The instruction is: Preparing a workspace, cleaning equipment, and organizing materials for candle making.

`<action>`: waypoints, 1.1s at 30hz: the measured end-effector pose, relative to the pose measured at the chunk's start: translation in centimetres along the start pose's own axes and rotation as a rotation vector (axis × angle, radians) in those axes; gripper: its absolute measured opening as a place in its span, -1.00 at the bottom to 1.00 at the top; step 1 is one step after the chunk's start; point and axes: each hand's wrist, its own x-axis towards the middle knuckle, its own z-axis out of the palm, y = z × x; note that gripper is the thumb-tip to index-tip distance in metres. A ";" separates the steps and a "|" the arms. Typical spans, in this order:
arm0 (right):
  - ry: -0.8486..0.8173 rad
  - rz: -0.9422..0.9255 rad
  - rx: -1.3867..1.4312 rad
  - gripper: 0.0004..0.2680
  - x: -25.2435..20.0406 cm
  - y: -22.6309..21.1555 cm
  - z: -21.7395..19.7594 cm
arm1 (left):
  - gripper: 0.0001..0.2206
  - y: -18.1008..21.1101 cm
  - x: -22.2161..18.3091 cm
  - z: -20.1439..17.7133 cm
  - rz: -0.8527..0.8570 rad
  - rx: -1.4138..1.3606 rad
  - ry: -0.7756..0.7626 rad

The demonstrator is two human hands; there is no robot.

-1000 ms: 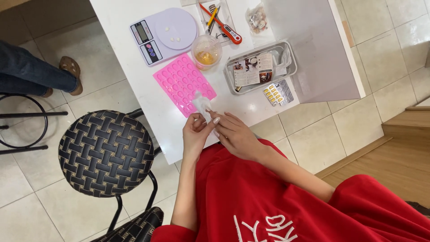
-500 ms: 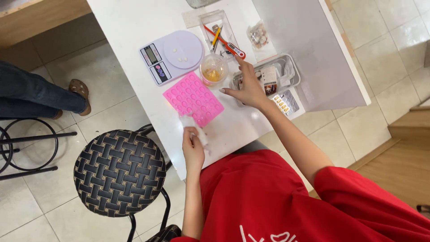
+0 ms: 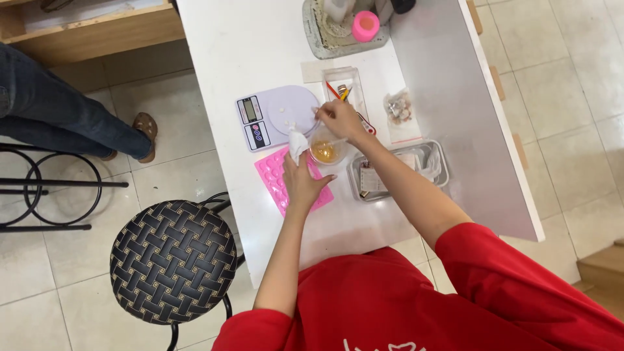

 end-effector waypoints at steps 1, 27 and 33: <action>-0.007 -0.010 0.001 -0.83 0.1 -0.8 0.1 | -0.13 -0.8 0.8 1.4 -0.007 -0.001 0.010; 0.000 -0.335 0.186 -0.80 -14.2 -23.4 -23.6 | -0.22 17.2 -9.6 -10.7 0.590 0.009 0.498; 0.160 -0.305 0.094 -0.78 -21.1 -29.9 -28.8 | -0.26 20.1 -14.7 -14.3 0.683 -0.069 0.494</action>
